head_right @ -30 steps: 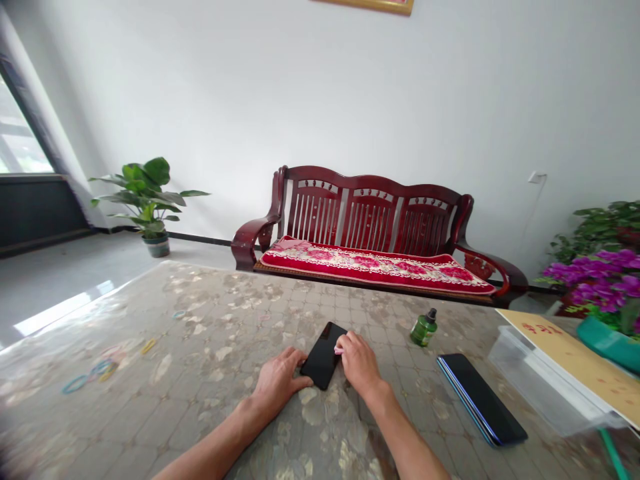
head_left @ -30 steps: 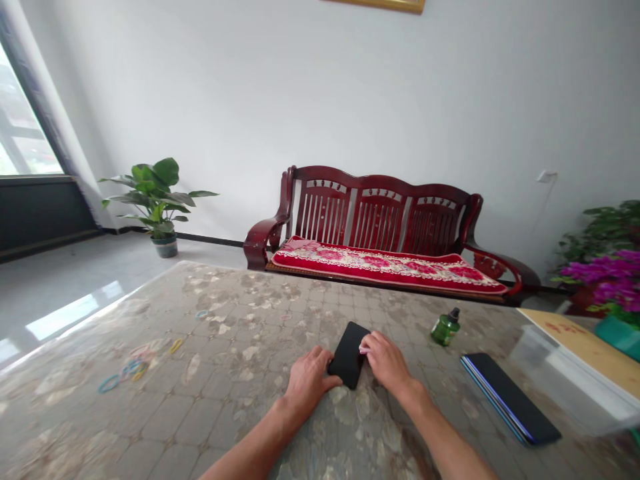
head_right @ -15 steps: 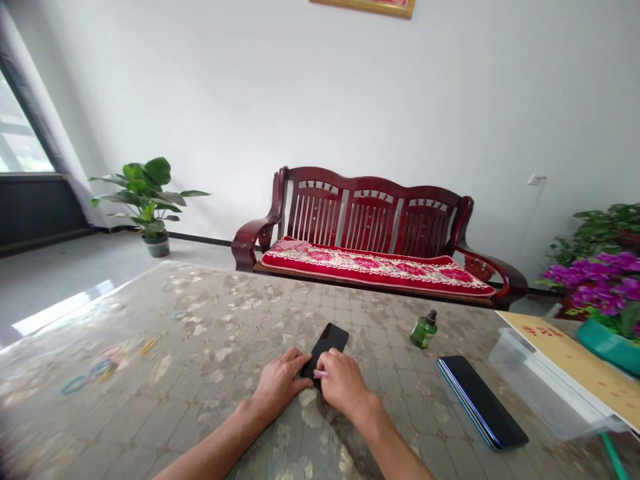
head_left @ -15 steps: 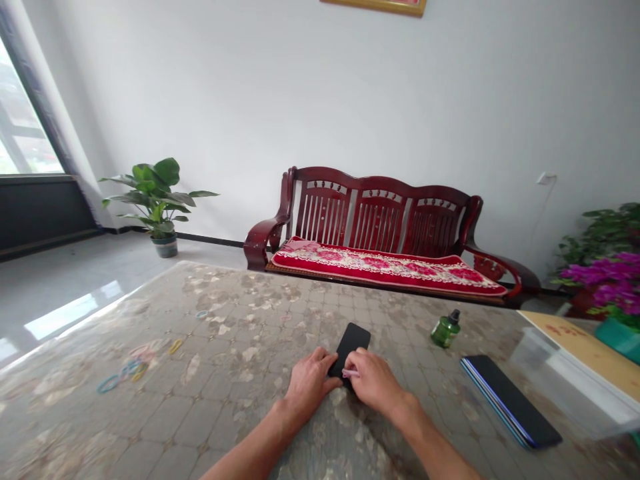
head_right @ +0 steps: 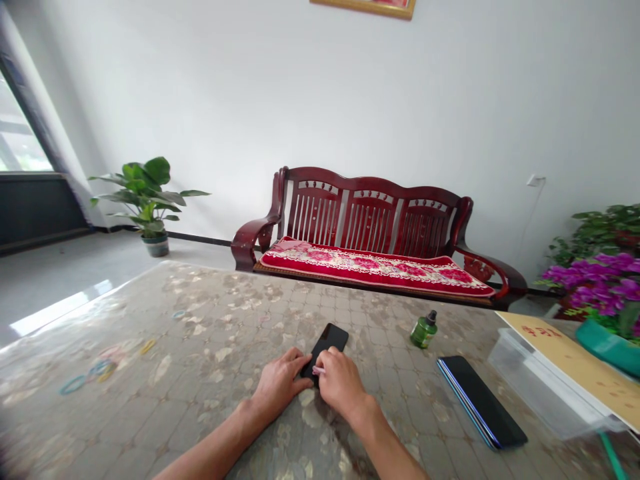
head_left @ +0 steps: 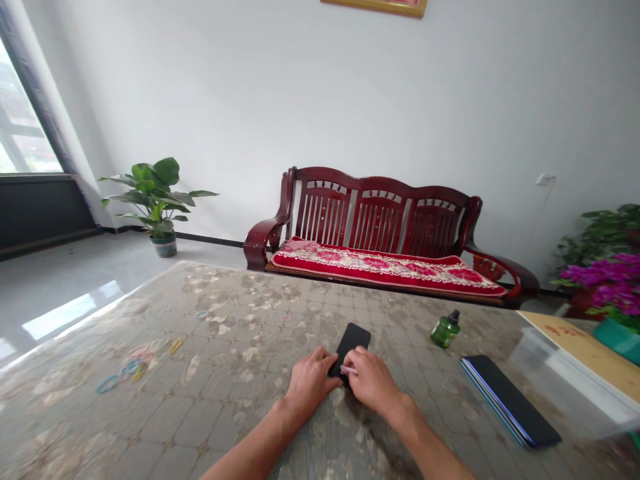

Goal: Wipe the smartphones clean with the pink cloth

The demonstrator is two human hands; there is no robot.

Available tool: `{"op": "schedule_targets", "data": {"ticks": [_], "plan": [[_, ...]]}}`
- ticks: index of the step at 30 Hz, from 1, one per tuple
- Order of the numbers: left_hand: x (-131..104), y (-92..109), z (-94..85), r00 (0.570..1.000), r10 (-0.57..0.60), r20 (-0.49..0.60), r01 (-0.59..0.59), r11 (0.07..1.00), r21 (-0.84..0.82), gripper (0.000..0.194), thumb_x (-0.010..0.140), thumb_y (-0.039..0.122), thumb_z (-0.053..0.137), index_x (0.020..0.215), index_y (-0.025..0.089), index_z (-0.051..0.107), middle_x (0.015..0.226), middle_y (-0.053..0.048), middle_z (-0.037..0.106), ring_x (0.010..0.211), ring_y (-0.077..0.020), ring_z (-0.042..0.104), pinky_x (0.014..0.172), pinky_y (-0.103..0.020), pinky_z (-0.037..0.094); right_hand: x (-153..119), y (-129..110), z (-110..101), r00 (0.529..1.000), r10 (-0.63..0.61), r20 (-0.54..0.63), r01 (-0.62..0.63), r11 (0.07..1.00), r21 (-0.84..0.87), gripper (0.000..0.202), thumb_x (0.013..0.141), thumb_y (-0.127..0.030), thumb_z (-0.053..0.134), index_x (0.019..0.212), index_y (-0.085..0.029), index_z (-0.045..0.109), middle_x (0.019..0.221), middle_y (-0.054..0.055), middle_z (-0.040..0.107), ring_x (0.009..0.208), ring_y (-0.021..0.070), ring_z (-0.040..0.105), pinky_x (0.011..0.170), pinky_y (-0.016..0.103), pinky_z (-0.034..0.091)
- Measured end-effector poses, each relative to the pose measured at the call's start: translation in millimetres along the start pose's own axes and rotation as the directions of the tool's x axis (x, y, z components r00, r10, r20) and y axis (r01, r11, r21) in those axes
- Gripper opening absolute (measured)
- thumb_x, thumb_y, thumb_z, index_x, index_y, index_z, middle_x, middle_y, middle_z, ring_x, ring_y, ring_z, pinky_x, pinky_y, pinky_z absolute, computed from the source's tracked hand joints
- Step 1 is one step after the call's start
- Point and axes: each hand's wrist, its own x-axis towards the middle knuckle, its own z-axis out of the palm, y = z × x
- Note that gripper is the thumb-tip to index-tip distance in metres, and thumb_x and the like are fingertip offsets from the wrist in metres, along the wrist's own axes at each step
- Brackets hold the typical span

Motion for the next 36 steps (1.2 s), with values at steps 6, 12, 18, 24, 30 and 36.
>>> {"op": "schedule_targets", "data": {"ticks": [6, 12, 18, 24, 30, 36], "plan": [[0.5, 0.0, -0.8, 1.0, -0.012, 0.017, 0.012, 1.0, 0.014, 0.034, 0.084, 0.034, 0.068, 0.117, 0.032, 0.067, 0.112, 0.0, 0.065, 0.1, -0.0191, 0.065, 0.083, -0.023, 0.047, 14.7, 2.9, -3.6, 0.994, 0.085, -0.072, -0.09, 0.993, -0.071, 0.023, 0.089, -0.01, 0.047, 0.093, -0.021, 0.066, 0.102, 0.005, 0.064, 0.094, 0.0156, 0.06, 0.075, 0.023, 0.036], [-0.5, -0.7, 0.0, 1.0, -0.001, 0.0, 0.001, 1.0, 0.004, 0.025, 0.086, 0.034, 0.065, 0.111, 0.031, 0.068, 0.107, 0.0, 0.065, 0.098, -0.0177, 0.064, 0.081, -0.022, 0.046, 0.1, -7.2, 1.2, 0.999, -0.044, -0.005, 0.044, 0.998, 0.038, 0.018, 0.086, -0.013, 0.051, 0.09, -0.022, 0.067, 0.096, 0.003, 0.065, 0.091, 0.0157, 0.06, 0.075, 0.023, 0.037], [-1.6, 2.6, -2.7, 1.0, -0.009, 0.027, 0.009, 1.0, 0.021, 0.027, 0.087, 0.031, 0.064, 0.114, 0.031, 0.067, 0.109, 0.0, 0.065, 0.099, -0.0182, 0.065, 0.082, -0.022, 0.046, 17.7, 7.8, -0.2, 0.997, 0.021, -0.074, -0.022, 1.0, -0.013, 0.022, 0.09, -0.013, 0.048, 0.091, -0.023, 0.067, 0.098, 0.004, 0.064, 0.093, 0.0158, 0.059, 0.077, 0.023, 0.037], [-1.9, 2.4, 0.2, 1.0, 0.017, 0.02, -0.018, 0.999, 0.027, 0.024, 0.089, 0.027, 0.061, 0.112, 0.03, 0.068, 0.107, 0.0, 0.066, 0.096, -0.0181, 0.066, 0.079, -0.022, 0.047, 36.4, 18.5, -3.4, 0.994, 0.045, -0.103, -0.041, 0.998, 0.038, 0.018, 0.089, -0.014, 0.052, 0.088, -0.022, 0.068, 0.096, 0.003, 0.065, 0.093, 0.0147, 0.059, 0.079, 0.022, 0.036], [-3.0, 5.0, -2.1, 0.997, 0.064, 0.047, -0.066, 0.997, 0.037, 0.019, 0.092, 0.025, 0.058, 0.106, 0.028, 0.069, 0.106, 0.0, 0.067, 0.094, -0.0171, 0.066, 0.078, -0.021, 0.047, 33.8, 31.8, -3.9, 0.985, 0.11, -0.136, -0.101, 0.992, 0.072, 0.018, 0.088, -0.014, 0.053, 0.087, -0.022, 0.069, 0.095, 0.003, 0.065, 0.094, 0.015, 0.06, 0.079, 0.022, 0.038], [-4.1, 4.4, -0.5, 0.985, 0.165, 0.042, -0.165, 0.986, 0.004, 0.015, 0.091, 0.023, 0.06, 0.099, 0.027, 0.072, 0.1, 0.0, 0.068, 0.094, -0.0172, 0.066, 0.08, -0.021, 0.047, 34.2, 32.9, 9.8, 0.97, 0.134, -0.205, -0.116, 0.989, 0.097, 0.019, 0.089, -0.014, 0.051, 0.084, -0.022, 0.068, 0.094, 0.004, 0.065, 0.092, 0.0163, 0.06, 0.08, 0.022, 0.04]]}}
